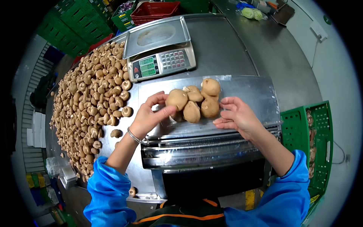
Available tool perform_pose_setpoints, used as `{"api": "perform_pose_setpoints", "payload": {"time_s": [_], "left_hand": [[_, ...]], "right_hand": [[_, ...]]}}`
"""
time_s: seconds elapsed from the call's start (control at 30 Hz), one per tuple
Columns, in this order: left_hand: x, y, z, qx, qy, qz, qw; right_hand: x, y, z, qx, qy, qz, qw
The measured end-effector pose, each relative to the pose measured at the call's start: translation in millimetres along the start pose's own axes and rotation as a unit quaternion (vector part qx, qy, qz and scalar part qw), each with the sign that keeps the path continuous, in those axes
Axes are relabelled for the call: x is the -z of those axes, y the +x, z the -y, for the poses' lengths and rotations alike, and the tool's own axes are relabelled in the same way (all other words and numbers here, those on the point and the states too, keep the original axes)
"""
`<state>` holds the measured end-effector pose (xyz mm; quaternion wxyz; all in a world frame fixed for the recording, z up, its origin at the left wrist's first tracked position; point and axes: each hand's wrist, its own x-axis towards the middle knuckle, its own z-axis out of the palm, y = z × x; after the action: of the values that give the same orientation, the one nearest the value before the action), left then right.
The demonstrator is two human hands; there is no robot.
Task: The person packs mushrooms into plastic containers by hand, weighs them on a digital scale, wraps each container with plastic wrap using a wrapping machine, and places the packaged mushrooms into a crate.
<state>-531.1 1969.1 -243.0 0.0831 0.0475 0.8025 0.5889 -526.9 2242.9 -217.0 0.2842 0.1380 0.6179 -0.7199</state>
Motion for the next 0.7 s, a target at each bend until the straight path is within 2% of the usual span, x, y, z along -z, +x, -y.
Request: {"api": "perform_pose_setpoints", "payload": {"time_s": [0.07,0.1,0.13,0.17,0.2,0.27,0.3,0.4,0.47,0.57,0.7], "left_hand": [[-2.2,-8.4,-6.6,0.018,-0.034,-0.053,0.998],[-2.8,-14.1,-12.0,-0.031,0.065,-0.074,0.995],[-4.0,-16.5,-10.8,-0.070,0.124,-0.080,0.987],[-5.4,-18.1,-6.1,-0.107,0.179,-0.089,0.974],[-5.9,-20.0,-5.1,-0.142,0.234,-0.100,0.956],[-8.4,-25.6,-7.6,-0.139,0.306,-0.051,0.940],[-15.3,-27.8,-4.7,-0.135,0.337,-0.035,0.931],[-35.4,-26.0,-0.4,-0.124,0.369,-0.002,0.921],[-46.4,-20.1,-2.4,-0.152,0.372,0.007,0.916],[-59.3,-21.1,-12.4,-0.215,0.285,-0.061,0.932],[-66.2,-20.3,-5.2,-0.203,0.349,0.002,0.915]], "right_hand": [[0.8,-6.8,-2.7,-0.016,-0.015,0.004,1.000],[0.0,-13.8,-1.3,0.009,-0.101,-0.023,0.995],[-1.4,-18.5,-2.2,0.138,-0.255,-0.059,0.955],[-4.5,-21.8,-2.6,0.261,-0.402,-0.090,0.873],[-9.2,-24.5,-1.5,0.373,-0.531,-0.113,0.752],[-31.4,-19.8,9.0,0.441,-0.624,-0.108,0.636],[-37.1,-5.6,7.9,0.483,-0.614,-0.102,0.616],[-30.2,22.0,-3.9,0.481,-0.618,-0.022,0.622],[-21.5,13.9,-5.8,0.461,-0.624,-0.029,0.630],[-13.0,-9.8,1.1,0.397,-0.636,-0.027,0.661],[-4.9,-0.3,-15.9,0.425,-0.638,-0.071,0.638]]}}
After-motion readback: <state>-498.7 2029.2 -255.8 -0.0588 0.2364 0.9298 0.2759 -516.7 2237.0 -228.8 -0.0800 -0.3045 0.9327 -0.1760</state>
